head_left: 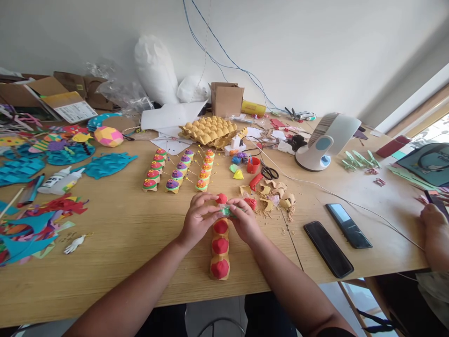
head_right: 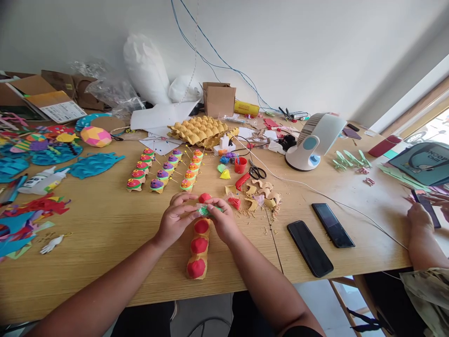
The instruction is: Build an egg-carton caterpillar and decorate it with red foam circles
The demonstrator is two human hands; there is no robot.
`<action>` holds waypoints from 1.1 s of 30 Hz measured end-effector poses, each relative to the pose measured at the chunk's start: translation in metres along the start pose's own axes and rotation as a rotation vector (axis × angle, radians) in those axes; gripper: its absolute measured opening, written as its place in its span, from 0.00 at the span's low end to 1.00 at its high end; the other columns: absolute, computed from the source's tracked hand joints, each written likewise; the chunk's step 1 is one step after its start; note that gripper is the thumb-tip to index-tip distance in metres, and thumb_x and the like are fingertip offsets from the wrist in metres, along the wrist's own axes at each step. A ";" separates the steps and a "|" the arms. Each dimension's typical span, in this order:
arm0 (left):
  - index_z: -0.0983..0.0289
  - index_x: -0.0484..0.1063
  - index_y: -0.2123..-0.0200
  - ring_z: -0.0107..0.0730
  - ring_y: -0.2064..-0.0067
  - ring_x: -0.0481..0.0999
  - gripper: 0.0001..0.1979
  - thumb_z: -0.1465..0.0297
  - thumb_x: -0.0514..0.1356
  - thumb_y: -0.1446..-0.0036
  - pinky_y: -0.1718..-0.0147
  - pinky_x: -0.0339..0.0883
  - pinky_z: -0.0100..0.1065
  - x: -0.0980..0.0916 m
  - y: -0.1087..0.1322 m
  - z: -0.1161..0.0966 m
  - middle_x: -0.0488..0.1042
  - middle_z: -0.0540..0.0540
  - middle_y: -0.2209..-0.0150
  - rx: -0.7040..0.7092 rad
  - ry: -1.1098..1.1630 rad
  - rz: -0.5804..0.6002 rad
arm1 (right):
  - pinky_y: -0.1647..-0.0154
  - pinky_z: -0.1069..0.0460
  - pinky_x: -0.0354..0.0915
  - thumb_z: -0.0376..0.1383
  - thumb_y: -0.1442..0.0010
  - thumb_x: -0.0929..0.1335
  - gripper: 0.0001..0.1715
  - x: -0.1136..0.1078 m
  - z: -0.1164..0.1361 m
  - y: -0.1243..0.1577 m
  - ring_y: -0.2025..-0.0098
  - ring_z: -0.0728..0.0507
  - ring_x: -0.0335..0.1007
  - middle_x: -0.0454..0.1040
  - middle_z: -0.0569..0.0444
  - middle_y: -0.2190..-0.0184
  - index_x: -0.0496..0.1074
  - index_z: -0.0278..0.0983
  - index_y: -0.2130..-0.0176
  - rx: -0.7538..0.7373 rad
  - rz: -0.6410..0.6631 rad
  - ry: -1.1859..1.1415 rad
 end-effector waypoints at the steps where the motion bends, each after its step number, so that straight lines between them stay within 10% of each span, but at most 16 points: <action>1: 0.55 0.83 0.64 0.41 0.41 0.72 0.02 0.66 0.68 0.39 0.37 0.66 0.51 -0.001 0.000 -0.003 0.79 0.54 0.51 0.027 -0.018 -0.005 | 0.64 0.53 0.70 0.46 0.50 0.80 0.18 0.001 -0.002 0.000 0.66 0.47 0.72 0.78 0.56 0.67 0.78 0.40 0.63 0.030 -0.006 -0.062; 14: 0.53 0.81 0.52 0.44 0.38 0.69 0.12 0.68 0.68 0.39 0.36 0.65 0.54 0.001 0.003 -0.005 0.76 0.56 0.43 0.100 -0.134 0.003 | 0.64 0.54 0.68 0.48 0.49 0.81 0.23 0.004 -0.007 0.002 0.69 0.50 0.72 0.78 0.58 0.69 0.75 0.40 0.61 0.069 0.075 0.050; 33: 0.58 0.79 0.61 0.41 0.43 0.73 0.02 0.69 0.65 0.36 0.39 0.67 0.49 -0.007 0.003 -0.011 0.77 0.55 0.55 0.060 -0.079 -0.097 | 0.69 0.57 0.67 0.41 0.57 0.84 0.23 0.006 -0.006 0.001 0.71 0.51 0.73 0.80 0.58 0.70 0.76 0.38 0.65 0.092 -0.003 -0.088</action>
Point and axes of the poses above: each hand's wrist, its own y-axis away from the middle knuckle, its own x-axis out of the palm, z = x × y, the point moved 7 cm from there along -y, towards the middle knuckle
